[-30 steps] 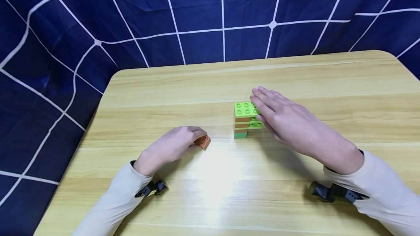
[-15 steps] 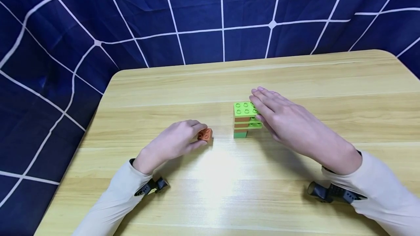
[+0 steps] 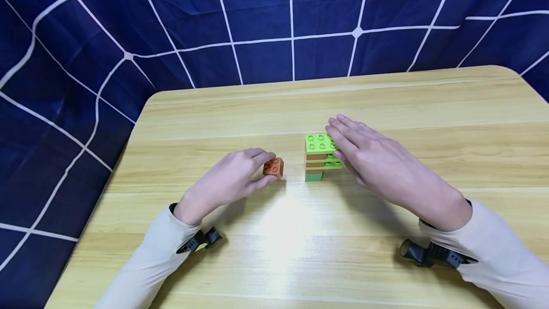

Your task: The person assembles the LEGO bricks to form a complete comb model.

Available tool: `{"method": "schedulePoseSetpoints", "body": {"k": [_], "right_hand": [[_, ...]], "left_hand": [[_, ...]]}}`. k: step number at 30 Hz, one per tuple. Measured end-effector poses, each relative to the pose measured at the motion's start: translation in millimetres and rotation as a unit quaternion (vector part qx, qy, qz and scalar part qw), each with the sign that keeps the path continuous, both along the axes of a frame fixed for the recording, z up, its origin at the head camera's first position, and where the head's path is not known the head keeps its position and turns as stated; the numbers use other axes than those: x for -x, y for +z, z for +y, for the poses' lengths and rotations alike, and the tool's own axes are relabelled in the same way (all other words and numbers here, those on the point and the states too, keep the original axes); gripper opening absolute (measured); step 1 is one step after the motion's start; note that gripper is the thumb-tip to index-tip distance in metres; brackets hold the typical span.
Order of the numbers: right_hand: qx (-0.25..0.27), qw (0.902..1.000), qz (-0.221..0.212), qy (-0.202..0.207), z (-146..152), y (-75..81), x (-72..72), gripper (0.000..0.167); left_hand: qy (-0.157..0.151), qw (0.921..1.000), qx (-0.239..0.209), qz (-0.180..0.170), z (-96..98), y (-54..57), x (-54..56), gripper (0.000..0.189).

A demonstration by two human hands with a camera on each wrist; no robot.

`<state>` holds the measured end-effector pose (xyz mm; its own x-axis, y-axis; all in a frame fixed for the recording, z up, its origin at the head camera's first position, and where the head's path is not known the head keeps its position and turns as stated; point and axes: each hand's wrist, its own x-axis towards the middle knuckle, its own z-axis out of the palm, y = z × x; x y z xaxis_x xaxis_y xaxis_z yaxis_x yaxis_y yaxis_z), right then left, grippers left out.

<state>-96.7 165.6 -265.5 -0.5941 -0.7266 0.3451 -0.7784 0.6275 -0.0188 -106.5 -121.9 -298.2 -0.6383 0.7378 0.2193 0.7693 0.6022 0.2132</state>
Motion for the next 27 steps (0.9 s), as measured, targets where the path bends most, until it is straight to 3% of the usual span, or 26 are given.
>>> {"method": "schedulePoseSetpoints", "body": {"k": [10, 20, 27], "right_hand": [[-0.006, 1.0, -0.004, -0.002, -2.2, 1.0, 0.6, 0.053], [0.007, 0.9999, 0.0, 0.013, -3.7, 1.1, 1.9, 0.048], [-0.002, 0.9998, -0.017, 0.006, -4.2, 2.9, -0.2, 0.051]], "left_hand": [[0.013, 0.9993, -0.025, 0.026, 5.3, 24.3, 8.1, 0.034], [0.009, 0.9994, -0.031, 0.012, 15.8, 39.8, 6.8, 0.036], [0.003, 0.999, -0.033, 0.029, 24.5, 49.4, 7.7, 0.034]]}}
